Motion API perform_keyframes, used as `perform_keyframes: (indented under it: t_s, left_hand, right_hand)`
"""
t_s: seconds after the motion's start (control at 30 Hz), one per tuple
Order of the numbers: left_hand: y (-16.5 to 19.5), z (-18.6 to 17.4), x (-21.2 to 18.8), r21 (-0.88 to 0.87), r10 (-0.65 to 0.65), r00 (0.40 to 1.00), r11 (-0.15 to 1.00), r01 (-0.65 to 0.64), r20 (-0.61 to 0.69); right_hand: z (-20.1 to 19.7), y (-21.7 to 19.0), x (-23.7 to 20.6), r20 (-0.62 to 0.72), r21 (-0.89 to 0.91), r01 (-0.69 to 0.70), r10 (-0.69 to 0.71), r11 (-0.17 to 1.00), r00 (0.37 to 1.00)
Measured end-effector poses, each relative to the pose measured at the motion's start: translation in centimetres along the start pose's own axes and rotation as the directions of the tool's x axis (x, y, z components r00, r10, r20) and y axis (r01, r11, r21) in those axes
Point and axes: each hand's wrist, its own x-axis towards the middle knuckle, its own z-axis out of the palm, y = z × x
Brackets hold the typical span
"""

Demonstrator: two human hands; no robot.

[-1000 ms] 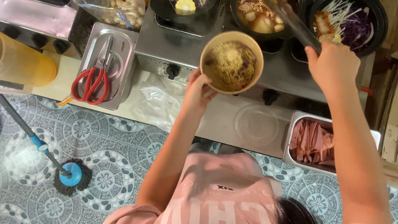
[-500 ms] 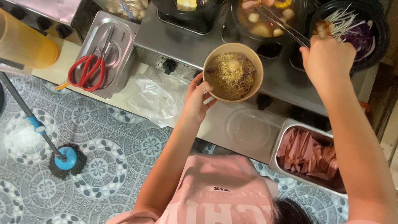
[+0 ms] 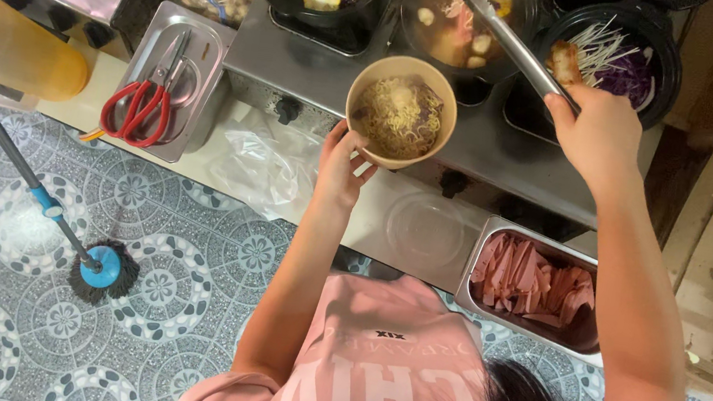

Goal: The person mops the tiled floor, then stands at a multi-burner stove and uses tongs to transfer noodles and toppings from a hot pot into a paper bowl, adds sliced ham, and ladles broth over the bowl to assemble a noodle dish.

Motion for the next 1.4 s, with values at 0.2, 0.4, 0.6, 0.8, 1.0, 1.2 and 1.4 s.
perform_keyframes:
  t_s: [0.2,0.4,0.6,0.8,1.0,1.2,1.4]
  left_hand:
    - [2.6,2.0,-0.2,0.013,0.024,0.999,1.0,-0.023,-0.026]
    - [5.9,4.1,0.1,0.051,0.026,0.999,0.998,-0.024,-0.035]
    - [7.4,5.6,-0.2,0.037,-0.015,0.998,0.999,0.017,-0.061]
    - [8.0,6.3,-0.4,0.029,0.018,1.0,0.999,-0.018,-0.014]
    - [8.4,6.3,-0.2,-0.019,0.022,0.993,1.0,-0.02,0.118]
    - [8.5,5.4,-0.4,0.024,0.012,0.991,1.0,-0.015,0.131]
    - [8.6,4.6,0.7,-0.033,0.02,0.994,0.999,-0.017,0.103]
  right_hand:
    - [-2.7,-2.0,-1.3,0.055,0.177,-0.162,0.155,0.971,0.986]
    - [-6.2,-4.7,-3.4,0.022,0.246,-0.198,0.199,0.949,0.98]
    - [-10.5,-7.4,-5.2,0.01,0.387,-0.233,0.249,0.892,0.969]
    - [-12.1,-9.6,-6.7,0.026,0.308,-0.217,0.22,0.926,0.975]
    - [-10.2,-11.8,-6.2,0.002,-0.077,-0.036,0.036,0.996,0.999]
    - [-12.5,-13.6,-5.2,0.043,-0.21,-0.045,0.055,0.977,0.998]
    - [-13.8,-11.9,-3.5,0.108,-0.222,-0.305,0.334,0.926,0.936]
